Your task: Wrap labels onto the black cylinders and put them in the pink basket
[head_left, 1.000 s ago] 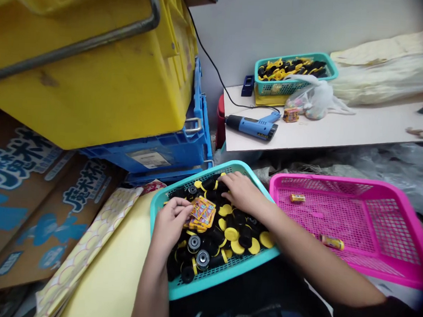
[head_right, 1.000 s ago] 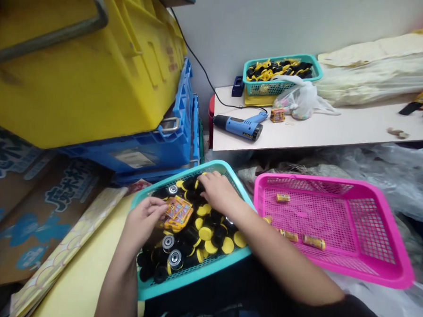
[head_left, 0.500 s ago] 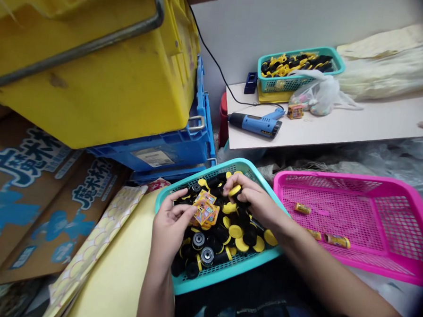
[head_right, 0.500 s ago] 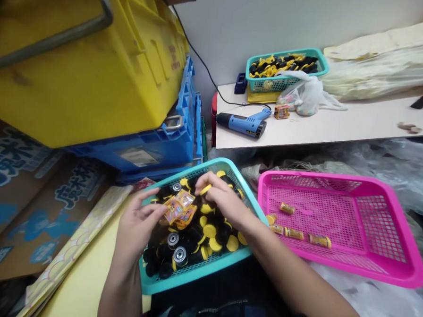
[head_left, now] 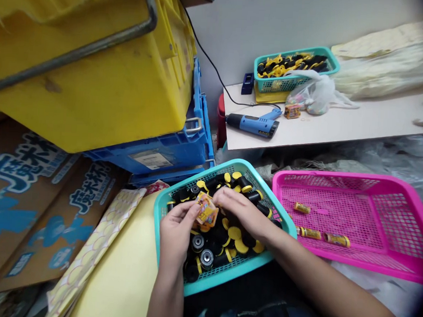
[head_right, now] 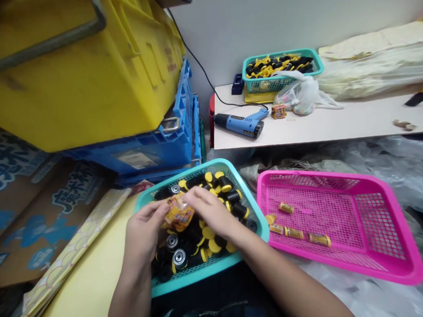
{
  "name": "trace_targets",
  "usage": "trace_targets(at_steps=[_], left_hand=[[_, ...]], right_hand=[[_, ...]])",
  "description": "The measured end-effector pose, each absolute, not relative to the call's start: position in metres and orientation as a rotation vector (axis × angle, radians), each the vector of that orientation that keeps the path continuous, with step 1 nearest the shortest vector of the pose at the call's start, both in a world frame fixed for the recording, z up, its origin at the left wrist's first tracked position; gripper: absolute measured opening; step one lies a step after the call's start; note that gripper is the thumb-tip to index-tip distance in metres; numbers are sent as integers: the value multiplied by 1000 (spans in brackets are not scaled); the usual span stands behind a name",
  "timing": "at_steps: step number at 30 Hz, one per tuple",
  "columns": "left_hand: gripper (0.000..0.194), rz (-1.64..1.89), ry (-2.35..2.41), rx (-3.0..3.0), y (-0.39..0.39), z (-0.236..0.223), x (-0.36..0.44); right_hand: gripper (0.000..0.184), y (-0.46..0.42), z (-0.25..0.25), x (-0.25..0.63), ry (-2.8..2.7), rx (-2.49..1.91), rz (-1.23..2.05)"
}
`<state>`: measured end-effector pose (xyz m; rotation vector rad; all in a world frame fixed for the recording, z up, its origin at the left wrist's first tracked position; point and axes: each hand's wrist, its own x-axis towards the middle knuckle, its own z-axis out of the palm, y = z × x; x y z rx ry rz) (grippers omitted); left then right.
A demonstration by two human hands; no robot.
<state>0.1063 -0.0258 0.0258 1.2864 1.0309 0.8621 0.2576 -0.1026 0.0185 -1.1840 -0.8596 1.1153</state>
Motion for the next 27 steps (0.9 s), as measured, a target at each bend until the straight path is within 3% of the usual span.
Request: trace_targets(at_steps=[2,4,11,21,27], left_hand=[[28,897,1051,1290,-23,22,103],[27,903,1046,1314,-22,19,100],[28,889,973,1443,-25,16,99],[29,772,910,1528,-28,25,102],[36,688,797,1320,-37,31,109]], right_hand=[[25,-106,19,263,-674,-924,1212],[31,-109,22,270,-529,-804,1252],[39,-113,22,286,-673,-957,1098],[49,-110,19,282,-813,-1185,1200],[40,-113,12,267,-908,-1005,1131]])
